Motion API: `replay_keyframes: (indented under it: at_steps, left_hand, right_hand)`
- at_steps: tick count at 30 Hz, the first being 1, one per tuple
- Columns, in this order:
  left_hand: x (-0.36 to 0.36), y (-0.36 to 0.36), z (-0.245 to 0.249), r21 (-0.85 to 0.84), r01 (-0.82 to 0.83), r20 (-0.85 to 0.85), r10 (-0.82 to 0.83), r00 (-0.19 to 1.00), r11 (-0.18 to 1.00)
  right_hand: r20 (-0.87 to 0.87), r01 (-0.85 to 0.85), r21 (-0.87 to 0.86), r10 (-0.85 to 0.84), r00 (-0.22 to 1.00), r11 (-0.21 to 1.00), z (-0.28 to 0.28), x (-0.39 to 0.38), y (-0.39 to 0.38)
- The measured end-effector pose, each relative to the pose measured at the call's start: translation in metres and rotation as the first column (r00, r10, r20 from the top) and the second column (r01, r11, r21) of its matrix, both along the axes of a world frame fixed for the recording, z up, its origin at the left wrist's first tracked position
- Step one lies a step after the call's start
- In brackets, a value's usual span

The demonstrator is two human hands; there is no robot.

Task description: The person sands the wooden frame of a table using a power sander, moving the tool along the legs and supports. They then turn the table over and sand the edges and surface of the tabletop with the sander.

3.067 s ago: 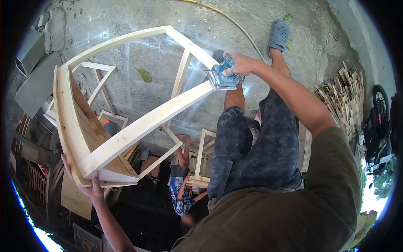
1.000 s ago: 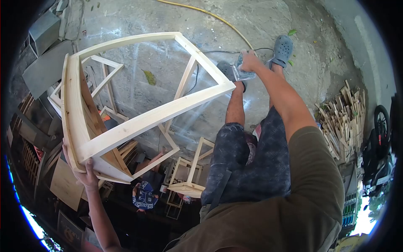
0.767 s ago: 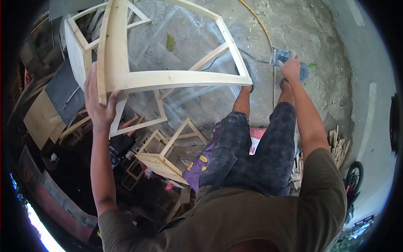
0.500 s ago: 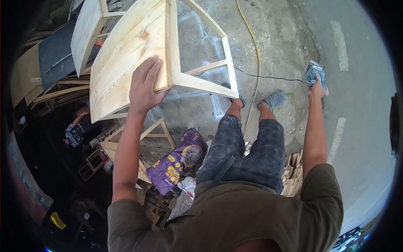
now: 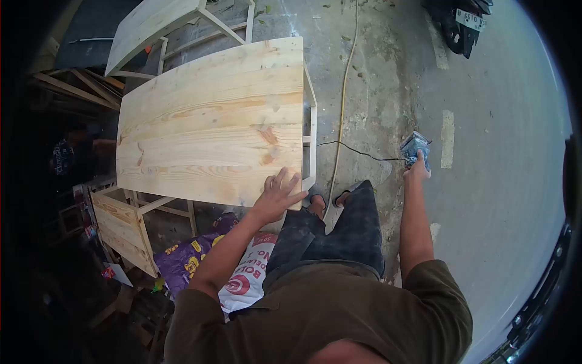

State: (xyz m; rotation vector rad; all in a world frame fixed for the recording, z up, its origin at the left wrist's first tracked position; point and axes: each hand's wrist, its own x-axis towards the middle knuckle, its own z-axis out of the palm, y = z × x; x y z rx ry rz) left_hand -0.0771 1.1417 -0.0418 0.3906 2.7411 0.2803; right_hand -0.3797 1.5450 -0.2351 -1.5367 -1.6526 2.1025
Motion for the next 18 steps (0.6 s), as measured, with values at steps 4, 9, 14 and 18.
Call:
replay_keyframes:
  at_steps: [4, 9, 14, 18]
  left_hand:
    - [0.042, 0.017, -0.037, 0.045, -0.075, -0.067, 0.078, 0.995, 0.996]
    - [0.089, 0.041, -0.073, 0.182, -0.231, -0.065, 0.246, 0.967, 0.956]
    - [0.029, 0.113, 0.013, -0.174, -0.591, 0.211, 0.616, 0.759, 0.788]
    - [-0.056, 0.168, -0.021, 0.076, -0.851, 0.942, 0.318, -0.11, -0.519]
  right_hand:
    - [0.092, -0.107, 0.027, 0.104, 0.99, 0.994, -0.006, -0.008, -0.066]
    - [0.201, -0.362, 0.056, 0.344, 0.917, 0.931, -0.006, -0.051, -0.12]
    - [0.342, -0.686, 0.15, 0.614, 0.711, 0.712, -0.017, -0.091, -0.124]
    - [0.409, -0.797, 0.105, 0.705, 0.579, 0.594, 0.032, -0.125, -0.148]
